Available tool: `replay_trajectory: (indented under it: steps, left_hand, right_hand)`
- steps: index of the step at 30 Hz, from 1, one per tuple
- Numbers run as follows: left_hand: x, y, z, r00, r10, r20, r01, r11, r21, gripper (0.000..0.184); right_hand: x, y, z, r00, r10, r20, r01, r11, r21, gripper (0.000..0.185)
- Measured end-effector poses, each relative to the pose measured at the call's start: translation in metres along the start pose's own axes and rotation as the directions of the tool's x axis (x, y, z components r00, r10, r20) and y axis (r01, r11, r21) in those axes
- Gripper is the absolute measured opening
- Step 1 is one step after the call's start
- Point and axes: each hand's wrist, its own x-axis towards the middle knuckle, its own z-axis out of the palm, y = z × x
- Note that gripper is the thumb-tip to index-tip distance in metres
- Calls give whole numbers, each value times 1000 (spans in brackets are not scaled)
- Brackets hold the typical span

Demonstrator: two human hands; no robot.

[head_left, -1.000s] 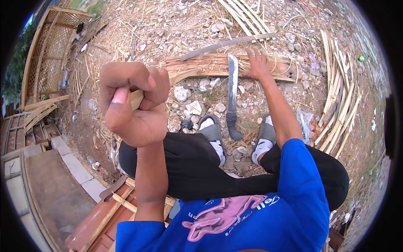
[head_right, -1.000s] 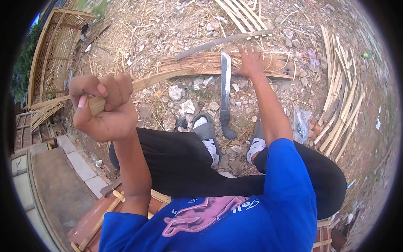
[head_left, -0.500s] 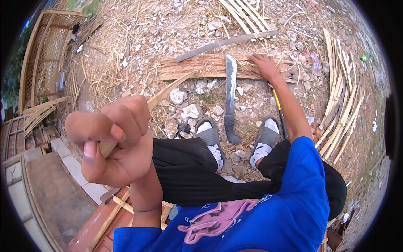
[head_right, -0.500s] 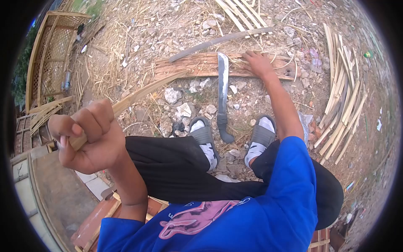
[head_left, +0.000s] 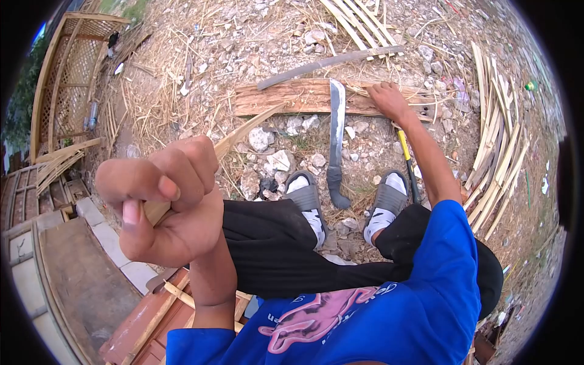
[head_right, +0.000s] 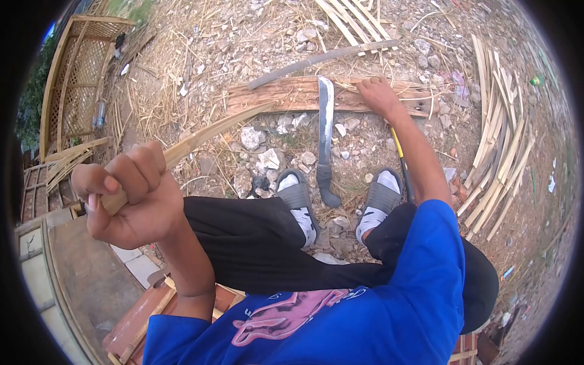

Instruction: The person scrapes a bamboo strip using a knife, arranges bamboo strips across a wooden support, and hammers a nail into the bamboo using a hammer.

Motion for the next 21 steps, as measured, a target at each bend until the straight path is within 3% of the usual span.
replay_trajectory:
  steps: [4,10,15,17,18,20,21]
  left_hand:
    - [0,0,-2,1000,5,-1,-5,1000,5,18]
    - [-1,1,-2,1000,-2,3,2,1000,2,18]
    - [-1,1,-1,1000,2,17,-2,1000,2,18]
    - [1,0,1,1000,3,23,-3,1000,-1,18]
    - [1,-1,2,1000,3,20,-3,1000,-3,18]
    - [1,-2,4,1000,6,22,-6,1000,-7,18]
    - [1,-2,4,1000,5,18,-5,1000,-8,18]
  right_hand:
    - [-4,11,-8,999,-40,-16,40,999,1,24]
    - [-13,71,-53,999,-39,4,39,989,-142,34]
    - [0,132,-120,945,0,-326,-74,974,-215,31]
    - [8,156,-144,910,85,-405,-201,946,-253,31]
    - [8,172,-150,905,251,-343,-359,884,-300,42]
    - [7,176,-168,778,574,-256,-626,744,-234,56]
    - [7,192,-154,786,546,-289,-600,787,-144,58]
